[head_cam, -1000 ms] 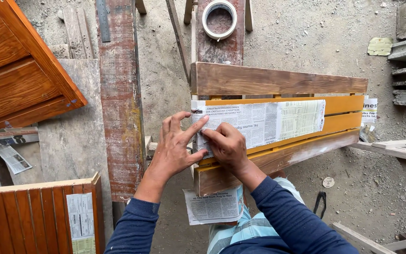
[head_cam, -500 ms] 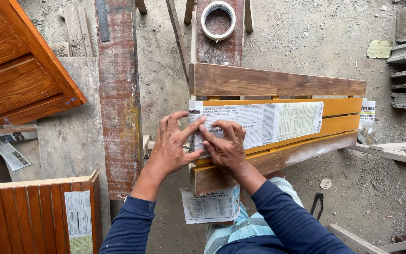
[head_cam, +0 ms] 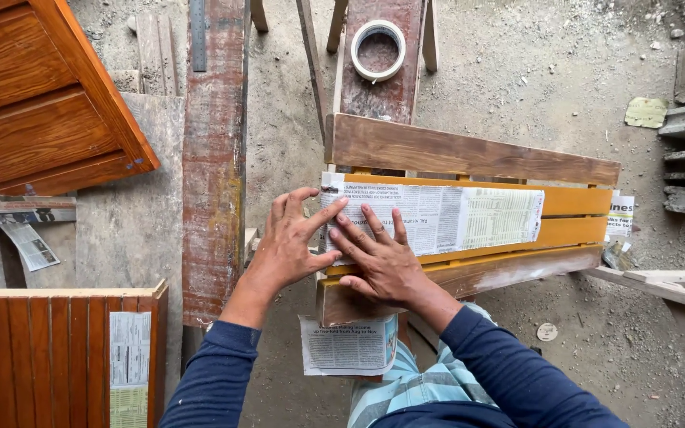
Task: Applying newspaper and masking tape to furniture parts to protect specific areas during a finishing process.
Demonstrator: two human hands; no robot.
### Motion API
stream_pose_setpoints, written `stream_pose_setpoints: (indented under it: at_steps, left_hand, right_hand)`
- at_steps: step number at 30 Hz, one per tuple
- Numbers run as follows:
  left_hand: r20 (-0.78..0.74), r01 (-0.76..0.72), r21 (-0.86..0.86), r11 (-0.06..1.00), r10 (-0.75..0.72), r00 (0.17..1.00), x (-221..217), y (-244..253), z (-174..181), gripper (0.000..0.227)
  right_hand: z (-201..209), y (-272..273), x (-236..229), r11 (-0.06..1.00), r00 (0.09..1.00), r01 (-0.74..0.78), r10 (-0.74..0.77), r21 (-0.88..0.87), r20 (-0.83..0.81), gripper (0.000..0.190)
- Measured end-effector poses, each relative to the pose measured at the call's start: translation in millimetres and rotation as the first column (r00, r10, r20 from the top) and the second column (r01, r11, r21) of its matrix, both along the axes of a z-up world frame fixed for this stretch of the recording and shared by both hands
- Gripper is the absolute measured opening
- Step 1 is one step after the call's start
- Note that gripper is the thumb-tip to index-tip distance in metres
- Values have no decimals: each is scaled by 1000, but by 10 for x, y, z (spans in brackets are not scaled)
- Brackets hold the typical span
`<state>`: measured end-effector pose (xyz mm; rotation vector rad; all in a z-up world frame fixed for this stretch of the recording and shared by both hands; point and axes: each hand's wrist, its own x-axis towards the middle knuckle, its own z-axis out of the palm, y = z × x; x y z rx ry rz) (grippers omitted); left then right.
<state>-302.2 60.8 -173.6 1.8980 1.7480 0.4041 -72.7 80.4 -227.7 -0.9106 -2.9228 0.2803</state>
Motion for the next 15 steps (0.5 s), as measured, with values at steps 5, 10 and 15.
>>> stream_pose_setpoints:
  at_steps: [5, 10, 15]
  left_hand:
    - [-59, -18, -64, 998, 14, 998, 46, 7, 78, 91]
    - [32, -88, -19, 996, 88, 996, 196, -4, 305, 98]
    - [17, -262, 304, 916, 270, 963, 734, 339, 1109, 97]
  right_hand:
    - [117, 149, 193, 986, 983, -153, 145, -61, -114, 79]
    - [459, 337, 577, 963, 943, -235, 193, -132, -271, 72]
    - [642, 808, 1321, 939, 902, -289, 203, -185, -381, 72]
